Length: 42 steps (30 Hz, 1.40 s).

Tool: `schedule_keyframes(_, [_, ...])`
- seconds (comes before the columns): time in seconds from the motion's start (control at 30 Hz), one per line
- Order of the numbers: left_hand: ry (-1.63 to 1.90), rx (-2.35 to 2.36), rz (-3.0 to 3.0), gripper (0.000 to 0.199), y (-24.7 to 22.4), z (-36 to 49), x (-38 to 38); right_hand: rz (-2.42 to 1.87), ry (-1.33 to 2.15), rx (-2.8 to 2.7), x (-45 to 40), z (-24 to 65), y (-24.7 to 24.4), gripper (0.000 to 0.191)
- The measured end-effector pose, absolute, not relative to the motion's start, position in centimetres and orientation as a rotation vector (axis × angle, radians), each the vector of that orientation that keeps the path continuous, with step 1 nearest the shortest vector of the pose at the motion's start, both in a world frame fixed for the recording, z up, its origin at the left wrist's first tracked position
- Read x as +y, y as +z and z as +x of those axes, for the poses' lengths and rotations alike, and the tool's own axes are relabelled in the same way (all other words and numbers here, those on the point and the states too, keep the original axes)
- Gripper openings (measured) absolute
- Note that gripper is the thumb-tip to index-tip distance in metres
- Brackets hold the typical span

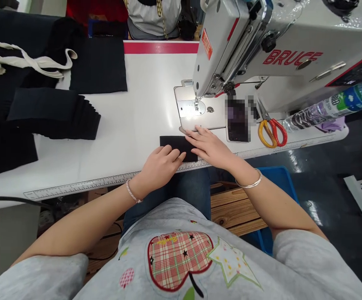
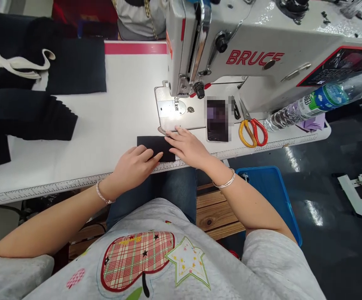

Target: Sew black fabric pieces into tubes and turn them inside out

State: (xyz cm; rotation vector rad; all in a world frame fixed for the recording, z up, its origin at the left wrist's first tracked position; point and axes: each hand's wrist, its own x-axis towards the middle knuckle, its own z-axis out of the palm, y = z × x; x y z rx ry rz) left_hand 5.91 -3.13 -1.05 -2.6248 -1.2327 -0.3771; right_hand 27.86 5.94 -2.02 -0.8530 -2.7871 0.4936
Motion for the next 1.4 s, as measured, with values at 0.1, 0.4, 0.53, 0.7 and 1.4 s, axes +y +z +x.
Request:
schedule_keyframes(0.1, [-0.410, -1.271, -2.642, 0.028, -1.2, 6.2, -3.1, -0.850, 0.469, -2.699, 5.7, 28.5, -1.8, 0.038])
schedule_keyframes(0.4, [-0.749, -1.295, -2.777, 0.024, -2.8, 6.8, -2.5, -0.836, 0.396, -2.540, 4.8, 28.6, -2.9, 0.029])
schedule_keyframes(0.53, [-0.733, -1.330, -2.778, 0.023, -2.1, 7.2, -2.4, -0.911, 0.368, -2.512, 4.2, 28.5, -3.1, 0.028])
schedule_keyframes(0.7, [-0.730, -1.339, -2.843, 0.022, -1.9, 6.7, -1.8, -0.955, 0.511, -2.448, 4.5, 28.3, -2.8, 0.024])
schedule_keyframes(1.4, [-0.790, -1.313, -3.439, 0.020, -1.5, 1.1, 1.3, -1.112, 1.921, -1.898, 7.1, 26.7, -0.3, 0.027])
